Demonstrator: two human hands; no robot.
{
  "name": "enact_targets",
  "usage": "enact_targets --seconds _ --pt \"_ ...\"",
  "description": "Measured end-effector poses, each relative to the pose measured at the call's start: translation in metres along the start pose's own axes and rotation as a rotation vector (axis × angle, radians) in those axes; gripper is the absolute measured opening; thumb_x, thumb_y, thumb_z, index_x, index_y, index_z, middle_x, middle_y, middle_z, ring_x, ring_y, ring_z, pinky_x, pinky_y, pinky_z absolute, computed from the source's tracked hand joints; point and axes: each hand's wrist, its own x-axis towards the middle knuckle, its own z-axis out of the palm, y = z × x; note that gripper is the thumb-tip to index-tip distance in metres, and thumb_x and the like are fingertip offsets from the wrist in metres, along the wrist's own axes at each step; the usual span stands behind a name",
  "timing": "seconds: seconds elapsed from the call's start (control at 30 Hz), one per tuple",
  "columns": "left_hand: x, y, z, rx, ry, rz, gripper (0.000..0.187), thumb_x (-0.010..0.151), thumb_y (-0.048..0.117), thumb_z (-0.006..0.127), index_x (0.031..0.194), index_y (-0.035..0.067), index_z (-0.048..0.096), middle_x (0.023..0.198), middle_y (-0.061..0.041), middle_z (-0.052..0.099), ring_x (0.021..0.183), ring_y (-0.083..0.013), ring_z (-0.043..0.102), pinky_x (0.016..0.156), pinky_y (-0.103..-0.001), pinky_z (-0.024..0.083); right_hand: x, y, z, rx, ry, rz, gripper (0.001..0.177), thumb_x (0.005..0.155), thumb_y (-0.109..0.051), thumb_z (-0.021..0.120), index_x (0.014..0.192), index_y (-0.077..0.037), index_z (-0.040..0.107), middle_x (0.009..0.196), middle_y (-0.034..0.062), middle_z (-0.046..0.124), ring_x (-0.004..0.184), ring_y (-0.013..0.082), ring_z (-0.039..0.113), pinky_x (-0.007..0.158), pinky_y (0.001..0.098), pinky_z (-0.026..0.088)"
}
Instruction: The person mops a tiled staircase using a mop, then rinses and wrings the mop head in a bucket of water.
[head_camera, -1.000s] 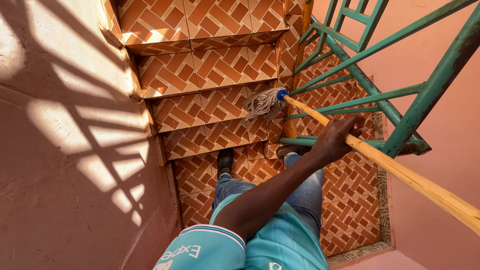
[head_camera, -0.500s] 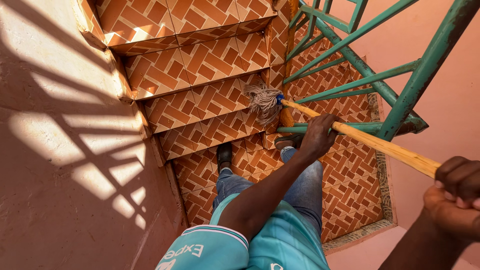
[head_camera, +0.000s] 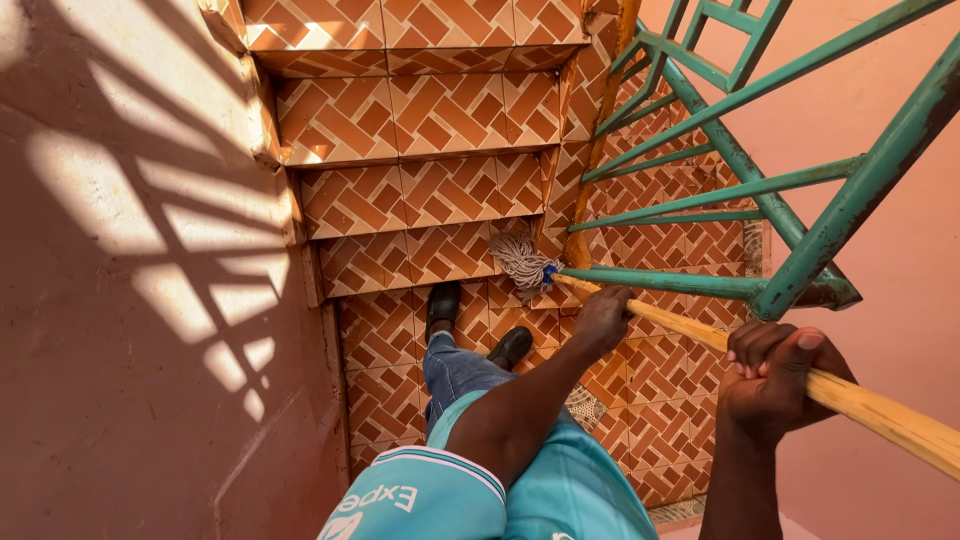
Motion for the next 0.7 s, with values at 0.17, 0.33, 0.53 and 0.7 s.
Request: enact_targets --seconds 0.17,0.33,0.53,0.7 --pt "0.009 0.036 0.008 0.040 0.295 0.251 0.018 0.096 0.000 0.063 0.113 0.004 0.068 0.112 -0.016 0.071 0.104 -0.0309 0.069 0.101 -0.048 0.054 0.006 -0.020 -0.060 0.023 0.035 -0.042 0.063 0.122 -0.035 0.053 0.068 -0.010 0.032 0.048 0.0045 0.032 0.039 0.0139 0.034 0.046 0.0311 0.035" --pt "-0.003 0.058 0.007 0.054 0.368 0.173 0.024 0.086 -0.008 0.065 0.108 0.002 0.068 0.104 -0.016 0.071 0.106 -0.0342 0.066 0.096 -0.048 0.052 -0.010 -0.047 -0.164 0.132 -0.116 0.016 0.050 0.123 -0.035 0.049 0.085 -0.006 0.038 0.067 0.0085 0.039 0.056 0.0191 0.038 0.062 0.0345 0.042" --pt "-0.001 0.015 0.012 0.185 0.370 0.078 0.035 0.076 -0.013 0.069 0.106 0.005 0.070 0.111 -0.014 0.072 0.108 -0.0330 0.067 0.098 -0.048 0.052 -0.001 -0.084 -0.173 -0.044 -0.549 -0.008 0.048 0.108 -0.042 0.045 0.068 -0.017 0.039 0.049 0.0025 0.035 0.039 0.0169 0.038 0.051 0.0358 0.045" --pt "-0.008 0.051 0.028 -0.062 0.376 0.272 0.043 0.077 0.018 0.083 0.113 -0.001 0.068 0.109 -0.017 0.070 0.101 -0.0317 0.067 0.089 -0.044 0.058 0.009 -0.065 -0.171 -0.003 -0.237 0.042 0.047 0.120 -0.025 0.036 0.075 -0.015 0.029 0.051 0.0027 0.027 0.041 0.0114 0.026 0.055 0.0324 0.040"
